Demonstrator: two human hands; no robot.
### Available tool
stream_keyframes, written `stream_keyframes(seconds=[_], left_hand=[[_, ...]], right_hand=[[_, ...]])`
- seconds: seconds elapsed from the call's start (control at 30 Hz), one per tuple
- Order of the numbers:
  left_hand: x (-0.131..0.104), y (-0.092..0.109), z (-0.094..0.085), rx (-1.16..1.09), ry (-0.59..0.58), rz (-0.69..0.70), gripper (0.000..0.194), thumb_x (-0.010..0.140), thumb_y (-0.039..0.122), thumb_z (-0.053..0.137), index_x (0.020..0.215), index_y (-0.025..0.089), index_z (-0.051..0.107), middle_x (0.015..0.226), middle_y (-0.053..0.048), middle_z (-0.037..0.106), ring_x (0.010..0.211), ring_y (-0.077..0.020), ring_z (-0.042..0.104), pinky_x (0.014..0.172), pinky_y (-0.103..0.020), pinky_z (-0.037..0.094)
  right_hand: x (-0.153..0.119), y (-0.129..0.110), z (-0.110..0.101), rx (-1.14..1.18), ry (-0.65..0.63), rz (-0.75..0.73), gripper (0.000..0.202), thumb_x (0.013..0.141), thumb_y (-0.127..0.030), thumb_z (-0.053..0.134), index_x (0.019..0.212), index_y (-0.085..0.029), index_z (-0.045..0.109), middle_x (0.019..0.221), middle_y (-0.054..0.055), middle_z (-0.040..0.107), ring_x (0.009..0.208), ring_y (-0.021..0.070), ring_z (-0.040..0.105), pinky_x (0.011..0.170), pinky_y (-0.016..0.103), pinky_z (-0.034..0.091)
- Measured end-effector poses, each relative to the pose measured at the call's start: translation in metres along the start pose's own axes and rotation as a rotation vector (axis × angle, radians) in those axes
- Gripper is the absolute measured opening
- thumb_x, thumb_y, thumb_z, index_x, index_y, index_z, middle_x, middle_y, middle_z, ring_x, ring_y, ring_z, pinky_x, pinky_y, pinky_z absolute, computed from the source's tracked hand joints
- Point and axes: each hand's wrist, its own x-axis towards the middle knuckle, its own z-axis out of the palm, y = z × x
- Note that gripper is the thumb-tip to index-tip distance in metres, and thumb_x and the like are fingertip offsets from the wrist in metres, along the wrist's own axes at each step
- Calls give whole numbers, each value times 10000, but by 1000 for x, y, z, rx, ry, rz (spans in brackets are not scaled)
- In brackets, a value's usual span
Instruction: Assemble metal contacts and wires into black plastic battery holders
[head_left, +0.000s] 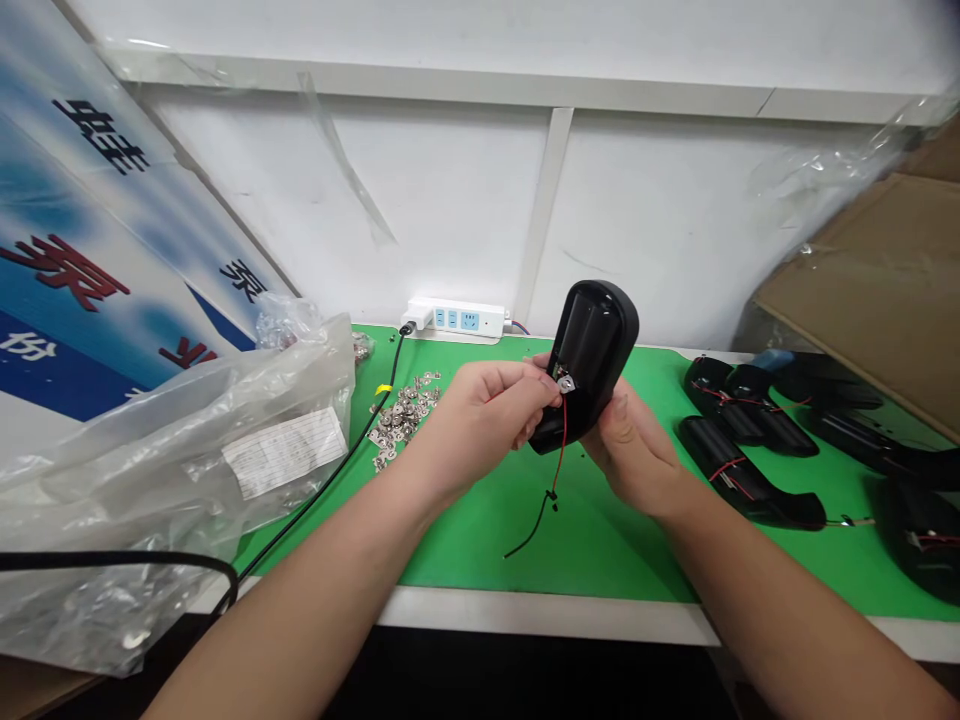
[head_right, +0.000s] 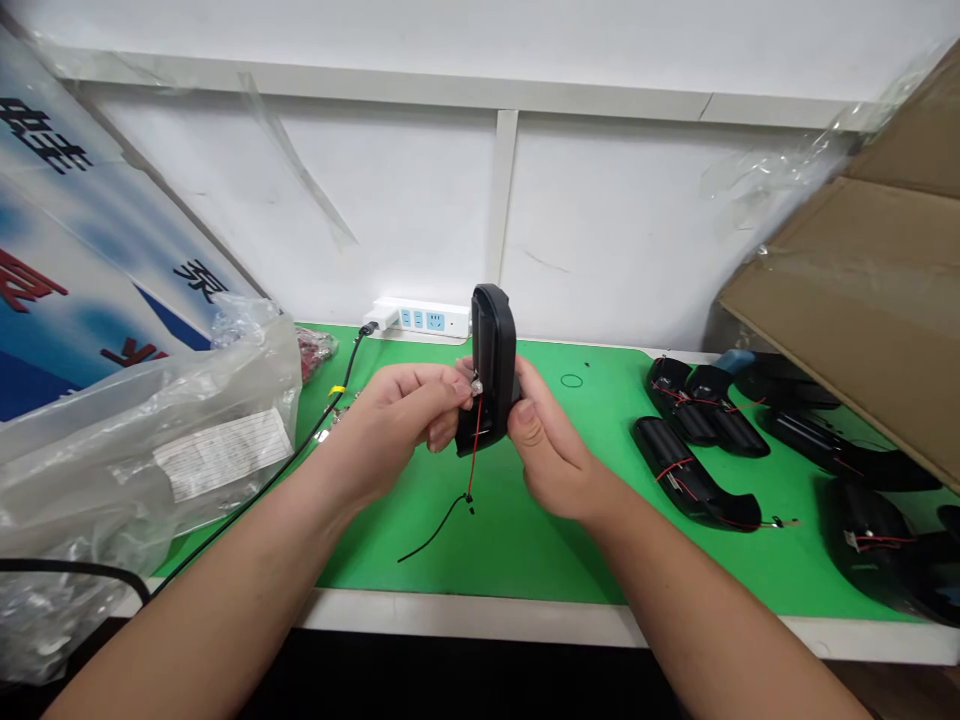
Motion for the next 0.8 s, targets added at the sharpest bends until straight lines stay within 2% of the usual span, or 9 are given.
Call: stream_keyframes(seconds=[0.17, 0.33, 0.53, 0.67, 0.8], left_hand=[[-1, -2, -2, 36, -2, 33, 318, 895, 309, 619, 619, 169, 542, 507, 54, 437, 524, -71, 371, 552, -258, 290], [-1, -4, -5, 44, 14, 26, 349, 906, 316, 631, 621, 178, 483, 538, 55, 406, 538, -76, 363, 555, -270, 261], [-2, 1, -5, 127, -4, 72, 262, 860, 280, 648, 645, 166, 550, 566, 47, 438, 559, -70, 350, 550, -242, 261], [-4, 6, -9, 208, -51, 72, 228, 858, 296, 643, 681, 172, 568, 562, 51, 409, 540, -71, 325, 517, -235, 233], [-5, 7, -14, 258, -123, 103, 233, 898, 313, 616, 711, 178, 583, 577, 36, 446, 539, -80, 345, 501, -232, 254]], right_hand=[[-2, 0, -2, 184, 33, 19, 579, 1069, -591, 447, 1558, -282, 441, 1589, 115, 514, 1476, 306, 514, 1231, 568, 451], [3, -4, -8, 1, 35, -119, 535, 1075, -518, 486, 1554, -281, 453, 1542, 119, 548, 1431, 281, 552, 1158, 473, 533], [5, 4, -18, -121, -11, -233, 655, 1051, -374, 579, 1640, -366, 293, 1605, 91, 455, 1503, 292, 459, 1268, 512, 403], [5, 3, -21, -167, -23, -276, 727, 1011, -348, 644, 1645, -352, 286, 1572, 100, 462, 1467, 294, 469, 1250, 504, 415], [6, -4, -19, -202, -16, -300, 730, 1000, -367, 656, 1640, -343, 303, 1523, 100, 494, 1406, 292, 494, 1218, 498, 441]])
